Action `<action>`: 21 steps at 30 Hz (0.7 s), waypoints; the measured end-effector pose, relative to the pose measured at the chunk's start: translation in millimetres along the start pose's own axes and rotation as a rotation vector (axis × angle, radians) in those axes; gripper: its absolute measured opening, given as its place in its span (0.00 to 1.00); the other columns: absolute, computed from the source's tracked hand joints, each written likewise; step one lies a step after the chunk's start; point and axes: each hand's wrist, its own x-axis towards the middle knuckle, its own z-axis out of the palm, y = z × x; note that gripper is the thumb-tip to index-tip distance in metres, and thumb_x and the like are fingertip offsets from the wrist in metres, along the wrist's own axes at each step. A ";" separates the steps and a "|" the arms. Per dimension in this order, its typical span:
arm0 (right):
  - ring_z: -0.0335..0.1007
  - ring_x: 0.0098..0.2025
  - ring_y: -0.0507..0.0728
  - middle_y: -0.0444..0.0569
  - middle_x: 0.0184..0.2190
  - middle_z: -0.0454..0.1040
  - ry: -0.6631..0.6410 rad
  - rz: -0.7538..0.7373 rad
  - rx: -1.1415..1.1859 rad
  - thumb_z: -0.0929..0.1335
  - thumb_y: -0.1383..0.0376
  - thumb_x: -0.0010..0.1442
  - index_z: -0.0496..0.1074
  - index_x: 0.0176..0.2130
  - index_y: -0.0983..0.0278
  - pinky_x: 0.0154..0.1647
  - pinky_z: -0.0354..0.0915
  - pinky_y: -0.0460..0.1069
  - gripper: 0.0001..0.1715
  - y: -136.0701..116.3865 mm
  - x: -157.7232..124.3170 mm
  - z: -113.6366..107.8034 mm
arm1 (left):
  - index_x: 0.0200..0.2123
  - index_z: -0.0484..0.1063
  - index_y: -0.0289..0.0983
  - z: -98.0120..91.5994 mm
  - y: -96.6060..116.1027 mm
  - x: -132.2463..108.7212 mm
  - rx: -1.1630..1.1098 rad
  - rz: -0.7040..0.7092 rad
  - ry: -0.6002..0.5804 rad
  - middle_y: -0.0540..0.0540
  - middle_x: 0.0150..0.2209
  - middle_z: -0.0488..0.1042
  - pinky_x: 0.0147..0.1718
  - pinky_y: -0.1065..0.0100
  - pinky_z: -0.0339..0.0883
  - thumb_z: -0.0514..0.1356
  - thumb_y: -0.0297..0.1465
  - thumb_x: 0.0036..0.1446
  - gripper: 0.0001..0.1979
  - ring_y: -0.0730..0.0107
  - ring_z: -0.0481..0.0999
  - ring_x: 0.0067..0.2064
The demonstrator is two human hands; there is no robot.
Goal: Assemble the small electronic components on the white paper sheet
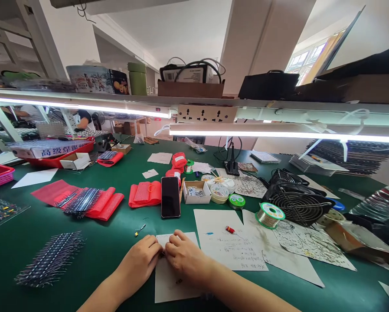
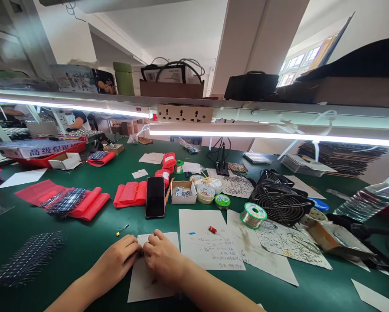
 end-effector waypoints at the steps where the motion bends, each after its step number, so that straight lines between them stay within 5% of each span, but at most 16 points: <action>1: 0.70 0.40 0.63 0.51 0.39 0.80 0.005 0.000 -0.002 0.74 0.65 0.76 0.86 0.45 0.71 0.49 0.66 0.60 0.11 -0.3 0.2 -0.4 | 0.40 0.78 0.40 0.5 -0.4 0.1 0.012 0.002 0.002 0.44 0.41 0.82 0.43 0.62 0.77 0.54 0.20 0.73 0.15 0.58 0.82 0.42; 8: 0.69 0.40 0.63 0.50 0.38 0.80 0.063 0.006 -0.020 0.76 0.66 0.73 0.86 0.42 0.69 0.48 0.66 0.60 0.08 -1.4 -1.5 5.7 | 0.42 0.76 0.40 -4.0 5.2 0.8 0.015 0.030 -0.003 0.44 0.42 0.82 0.44 0.63 0.78 0.51 0.20 0.75 0.16 0.59 0.83 0.43; 13: 0.69 0.39 0.62 0.49 0.38 0.79 0.077 0.020 -0.012 0.78 0.57 0.74 0.86 0.41 0.68 0.49 0.66 0.60 0.15 -0.9 -3.7 10.3 | 0.41 0.75 0.40 -2.8 9.5 0.4 0.033 0.037 0.015 0.45 0.41 0.81 0.43 0.62 0.78 0.56 0.19 0.69 0.12 0.59 0.83 0.42; 18: 0.68 0.37 0.61 0.48 0.35 0.78 0.069 0.027 -0.001 0.77 0.69 0.72 0.84 0.35 0.65 0.46 0.63 0.60 0.10 -0.3 -2.2 21.3 | 0.39 0.74 0.39 4.2 7.5 -0.8 0.081 0.064 0.048 0.45 0.40 0.79 0.40 0.61 0.79 0.55 0.16 0.63 0.13 0.57 0.82 0.40; 21: 0.67 0.37 0.61 0.48 0.36 0.78 0.062 0.029 0.011 0.76 0.67 0.72 0.84 0.35 0.65 0.46 0.62 0.60 0.11 -0.2 -1.4 21.3 | 0.38 0.73 0.39 7.4 6.9 -0.7 0.109 0.075 0.057 0.44 0.39 0.79 0.39 0.60 0.79 0.55 0.16 0.61 0.14 0.56 0.82 0.39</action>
